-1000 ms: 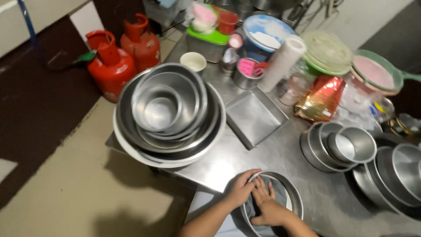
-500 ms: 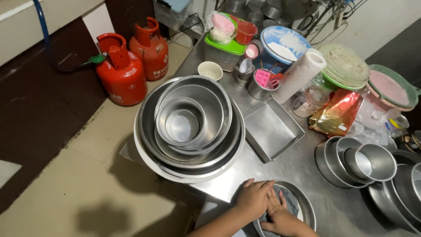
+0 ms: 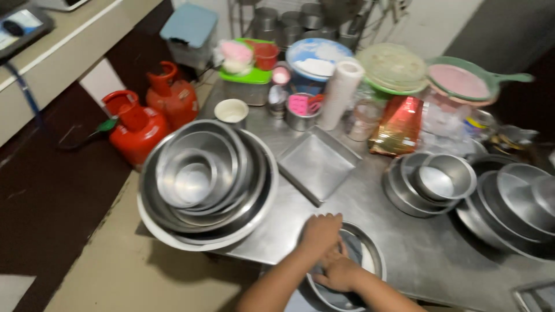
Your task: Wiping and cleaning different types of metal baking pans using a cloth on a kitchen workbench.
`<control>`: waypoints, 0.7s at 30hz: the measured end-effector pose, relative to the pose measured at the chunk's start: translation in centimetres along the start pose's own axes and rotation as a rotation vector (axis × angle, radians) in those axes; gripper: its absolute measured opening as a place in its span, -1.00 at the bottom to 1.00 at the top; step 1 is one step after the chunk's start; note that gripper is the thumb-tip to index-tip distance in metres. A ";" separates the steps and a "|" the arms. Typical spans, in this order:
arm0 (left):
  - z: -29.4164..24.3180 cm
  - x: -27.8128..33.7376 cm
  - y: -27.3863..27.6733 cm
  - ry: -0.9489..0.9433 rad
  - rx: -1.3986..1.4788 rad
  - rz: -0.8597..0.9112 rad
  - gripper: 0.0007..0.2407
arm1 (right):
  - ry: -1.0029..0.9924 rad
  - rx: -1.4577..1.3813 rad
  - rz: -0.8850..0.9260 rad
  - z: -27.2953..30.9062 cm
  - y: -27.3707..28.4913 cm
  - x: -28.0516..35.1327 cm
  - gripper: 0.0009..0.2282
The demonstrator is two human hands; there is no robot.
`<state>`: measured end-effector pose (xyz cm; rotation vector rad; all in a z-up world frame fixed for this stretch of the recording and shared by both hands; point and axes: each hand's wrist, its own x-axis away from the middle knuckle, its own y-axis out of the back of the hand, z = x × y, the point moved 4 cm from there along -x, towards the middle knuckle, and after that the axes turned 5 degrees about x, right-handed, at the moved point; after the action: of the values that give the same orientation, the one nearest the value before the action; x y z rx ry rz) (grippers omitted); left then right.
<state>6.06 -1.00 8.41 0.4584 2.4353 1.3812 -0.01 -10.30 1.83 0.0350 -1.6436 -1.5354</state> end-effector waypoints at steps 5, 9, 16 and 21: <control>0.9 -1.0 0.9 -0.065 0.181 -0.065 -0.80 | -0.045 -0.040 -0.030 2.3 3.9 1.4 -0.18; 0.7 -0.8 2.0 0.082 0.375 -0.018 -0.76 | -0.058 -0.061 0.046 2.6 5.1 2.5 -0.20; 1.7 0.6 0.1 0.319 0.632 0.029 -0.69 | -0.118 -0.013 0.207 2.9 7.0 6.2 -0.19; 3.8 2.7 -4.2 0.509 0.939 -0.231 -0.62 | -0.197 -0.002 0.203 -0.7 6.0 8.2 -0.04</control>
<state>4.63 1.02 2.60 -0.0179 3.3251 0.1817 -1.63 -13.90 11.23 -0.2841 -1.7405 -1.4206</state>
